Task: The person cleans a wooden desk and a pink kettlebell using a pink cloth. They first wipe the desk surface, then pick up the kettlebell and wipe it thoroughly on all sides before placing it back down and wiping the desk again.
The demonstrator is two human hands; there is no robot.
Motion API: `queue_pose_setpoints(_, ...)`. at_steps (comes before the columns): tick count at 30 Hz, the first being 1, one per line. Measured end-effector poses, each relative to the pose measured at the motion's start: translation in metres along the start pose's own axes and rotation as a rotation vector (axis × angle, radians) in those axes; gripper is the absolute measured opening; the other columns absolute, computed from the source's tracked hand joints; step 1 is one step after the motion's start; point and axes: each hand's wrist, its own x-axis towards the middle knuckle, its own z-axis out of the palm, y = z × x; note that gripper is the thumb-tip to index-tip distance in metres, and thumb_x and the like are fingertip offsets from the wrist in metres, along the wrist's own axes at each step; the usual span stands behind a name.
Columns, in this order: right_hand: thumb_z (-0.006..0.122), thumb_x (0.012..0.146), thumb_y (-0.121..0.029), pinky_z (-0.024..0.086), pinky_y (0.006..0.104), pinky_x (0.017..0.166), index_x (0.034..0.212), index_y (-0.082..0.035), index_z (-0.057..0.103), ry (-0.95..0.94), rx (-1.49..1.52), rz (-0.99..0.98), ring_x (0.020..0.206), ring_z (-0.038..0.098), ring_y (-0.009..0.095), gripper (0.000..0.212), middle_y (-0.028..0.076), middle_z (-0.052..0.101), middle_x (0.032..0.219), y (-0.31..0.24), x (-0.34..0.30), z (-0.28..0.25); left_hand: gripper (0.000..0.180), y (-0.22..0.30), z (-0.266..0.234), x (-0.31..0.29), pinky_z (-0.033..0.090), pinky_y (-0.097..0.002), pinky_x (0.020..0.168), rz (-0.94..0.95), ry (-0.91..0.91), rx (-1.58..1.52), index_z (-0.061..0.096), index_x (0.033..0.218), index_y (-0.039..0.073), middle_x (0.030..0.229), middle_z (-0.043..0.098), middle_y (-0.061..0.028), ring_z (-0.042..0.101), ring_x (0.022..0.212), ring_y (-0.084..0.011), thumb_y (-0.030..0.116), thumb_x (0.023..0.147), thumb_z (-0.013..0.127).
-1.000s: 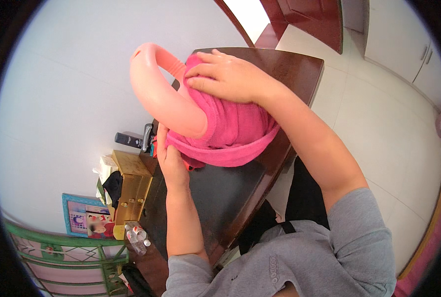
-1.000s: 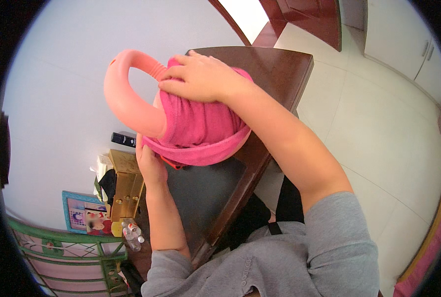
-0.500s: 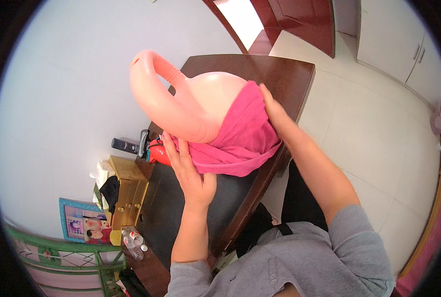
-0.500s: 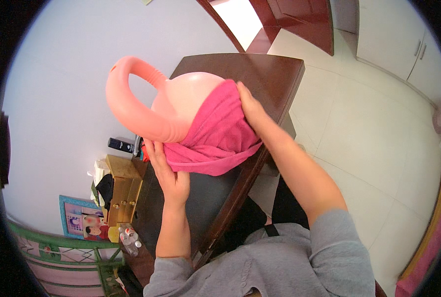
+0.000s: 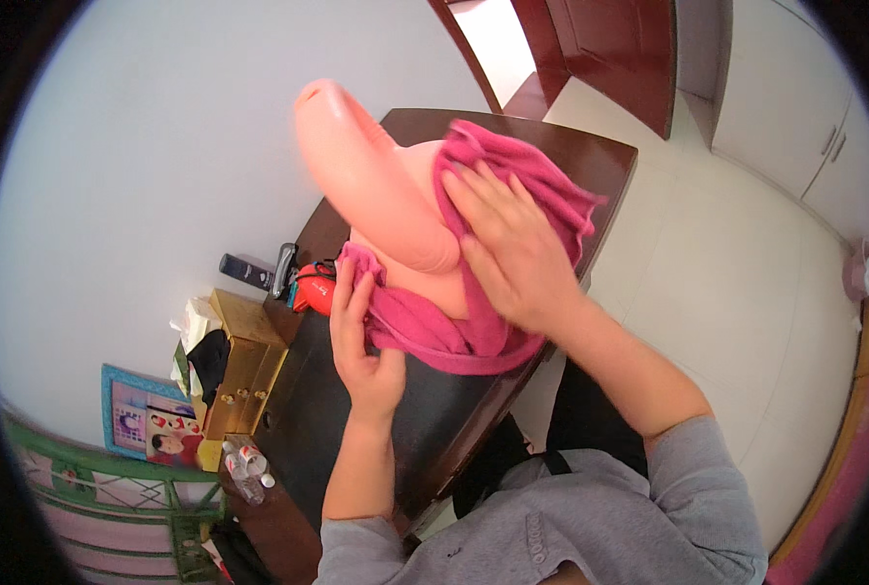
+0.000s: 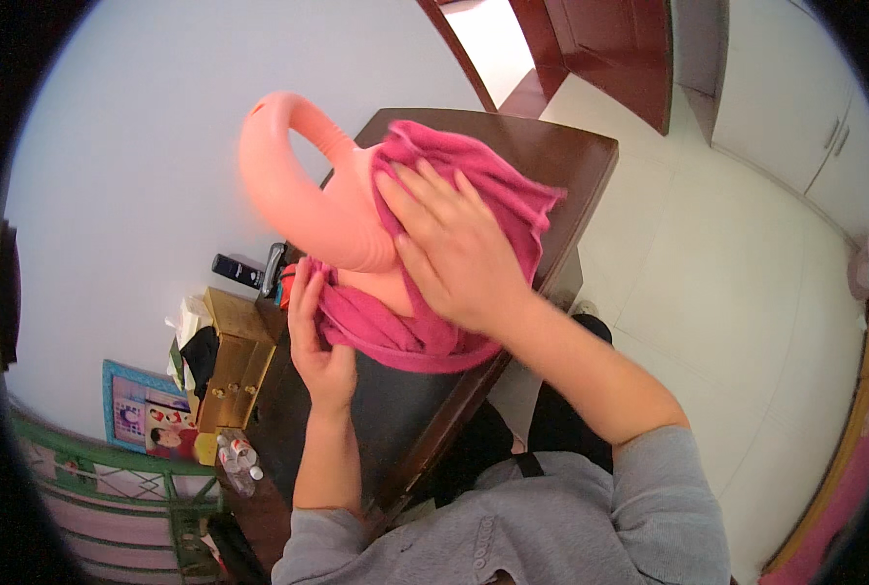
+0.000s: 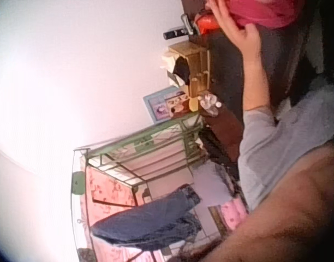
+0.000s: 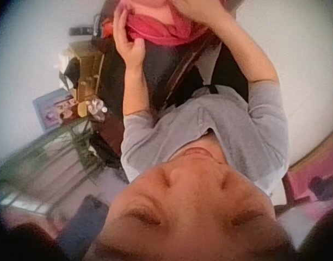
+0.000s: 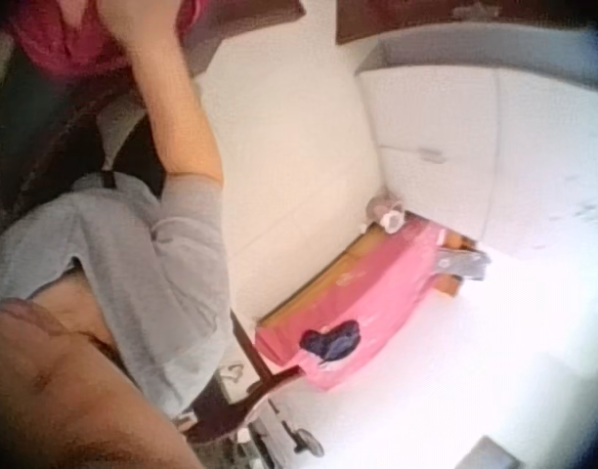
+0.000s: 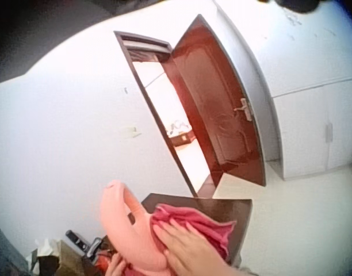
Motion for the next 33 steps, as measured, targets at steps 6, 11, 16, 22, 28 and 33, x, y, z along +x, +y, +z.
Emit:
queue_pose_setpoints(6,0.057,0.1,-0.029,0.047,0.0453,0.107,0.126,-0.004,0.069,-0.182,0.172,-0.084,0.125,0.062,0.036,0.038,0.019,0.068,0.13,0.041,0.088,0.012,0.082,-0.001,0.001,0.017,0.013,-0.0498,0.128,0.036,-0.105,0.072,0.047,0.153,0.001,0.167,0.031,-0.0231,0.022,0.158,-0.0393,-0.006,0.071,0.052)
queue_pose_setpoints(11,0.053,0.1,-0.043,0.047,0.0429,0.105,0.127,-0.005,0.069,-0.3,0.184,0.312,0.123,0.063,0.037,0.049,0.02,0.068,0.129,0.04,0.099,0.013,0.089,0.003,-0.016,0.007,0.013,-0.0492,0.128,-0.008,-0.232,-0.04,0.037,0.159,0.002,0.172,0.018,-0.0233,0.014,0.16,-0.0386,0.005,0.075,0.062)
queue_pose_setpoints(16,0.049,0.099,-0.046,0.046,0.0428,0.106,0.133,-0.006,0.067,-0.336,-0.016,0.376,0.127,0.061,0.038,0.055,0.022,0.067,0.133,0.039,0.095,0.011,0.068,-0.021,-0.009,-0.017,0.024,-0.0454,0.126,-0.228,-0.104,-0.405,0.045,0.151,0.0,0.171,0.022,-0.0228,0.027,0.157,-0.0345,0.016,0.092,0.073)
queue_pose_setpoints(22,0.051,0.098,-0.045,0.044,0.041,0.109,0.142,-0.01,0.061,-0.279,-0.034,0.332,0.134,0.058,0.038,0.057,0.021,0.062,0.143,0.046,0.092,0.015,0.04,-0.016,0.012,-0.014,0.049,-0.0359,0.108,-0.556,0.323,-0.575,0.057,0.13,-0.003,0.138,0.058,-0.0155,0.056,0.133,-0.0235,0.005,0.094,0.073)
queue_pose_setpoints(28,0.053,0.098,-0.042,0.044,0.0402,0.108,0.142,-0.008,0.061,-0.286,-0.062,0.319,0.134,0.059,0.036,0.056,0.022,0.063,0.141,0.048,0.092,0.018,0.023,-0.031,-0.034,-0.022,0.053,-0.0323,0.092,-0.703,0.316,-0.906,0.063,0.112,0.002,0.108,0.068,-0.0056,0.065,0.098,-0.0147,-0.002,0.09,0.069)
queue_pose_setpoints(33,0.054,0.098,-0.039,0.044,0.0388,0.108,0.142,-0.007,0.061,-0.274,0.037,0.363,0.133,0.06,0.034,0.055,0.021,0.064,0.14,0.044,0.091,0.017,0.016,0.01,-0.096,0.007,0.053,-0.0378,0.099,-0.087,0.55,-1.136,0.06,0.109,0.004,0.119,0.066,-0.0101,0.066,0.109,-0.0207,-0.006,0.096,0.061)
